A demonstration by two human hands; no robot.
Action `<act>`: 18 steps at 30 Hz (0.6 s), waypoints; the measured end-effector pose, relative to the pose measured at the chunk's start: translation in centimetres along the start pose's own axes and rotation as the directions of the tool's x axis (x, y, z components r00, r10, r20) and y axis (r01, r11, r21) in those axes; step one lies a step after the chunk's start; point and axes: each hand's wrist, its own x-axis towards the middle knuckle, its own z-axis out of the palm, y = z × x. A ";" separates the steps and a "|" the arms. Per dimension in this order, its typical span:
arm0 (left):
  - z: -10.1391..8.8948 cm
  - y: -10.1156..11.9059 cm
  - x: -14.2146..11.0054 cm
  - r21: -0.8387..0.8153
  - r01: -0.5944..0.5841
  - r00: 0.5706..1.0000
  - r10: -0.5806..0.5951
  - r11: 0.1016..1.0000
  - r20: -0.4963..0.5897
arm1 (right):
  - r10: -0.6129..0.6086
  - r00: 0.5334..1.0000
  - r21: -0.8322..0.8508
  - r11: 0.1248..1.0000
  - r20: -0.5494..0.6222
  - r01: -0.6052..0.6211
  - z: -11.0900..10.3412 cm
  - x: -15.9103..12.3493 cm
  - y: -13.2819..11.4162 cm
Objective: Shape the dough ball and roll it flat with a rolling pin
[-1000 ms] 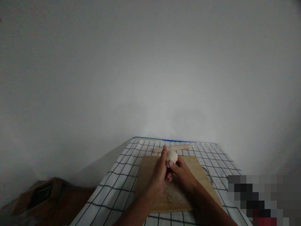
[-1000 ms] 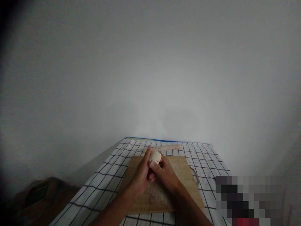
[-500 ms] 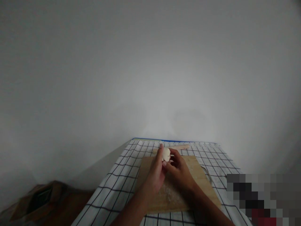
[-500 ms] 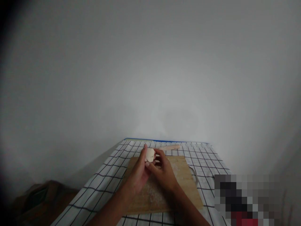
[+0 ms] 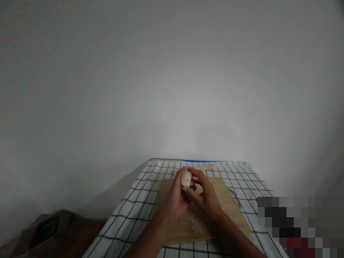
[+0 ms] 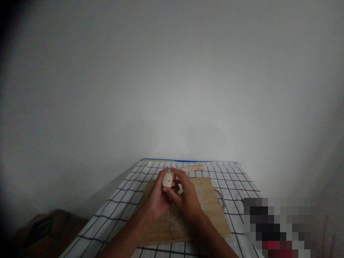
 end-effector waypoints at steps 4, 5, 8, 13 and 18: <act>-0.5 0.1 0.2 -0.042 0.112 0.994 -0.111 0.993 0.021 | -0.089 0.996 -0.075 0.993 0.017 0.090 0.0 0.0 -0.5; -0.5 0.1 0.1 -0.046 0.124 0.992 -0.123 0.991 0.029 | -0.092 0.996 -0.076 0.993 0.008 0.092 0.1 0.0 -0.5; -0.2 0.2 0.0 -0.055 0.111 0.993 -0.109 0.992 0.038 | -0.092 0.996 -0.082 0.993 -0.013 0.091 0.2 -0.1 -0.5; 0.1 0.2 -0.2 -0.072 0.100 0.995 -0.099 0.992 0.021 | -0.097 0.995 -0.070 0.993 -0.020 0.095 0.3 -0.1 -0.7; 0.3 0.1 -0.4 -0.067 0.062 0.998 -0.063 0.996 -0.008 | -0.128 0.990 -0.135 0.984 -0.053 0.120 0.0 0.0 -0.6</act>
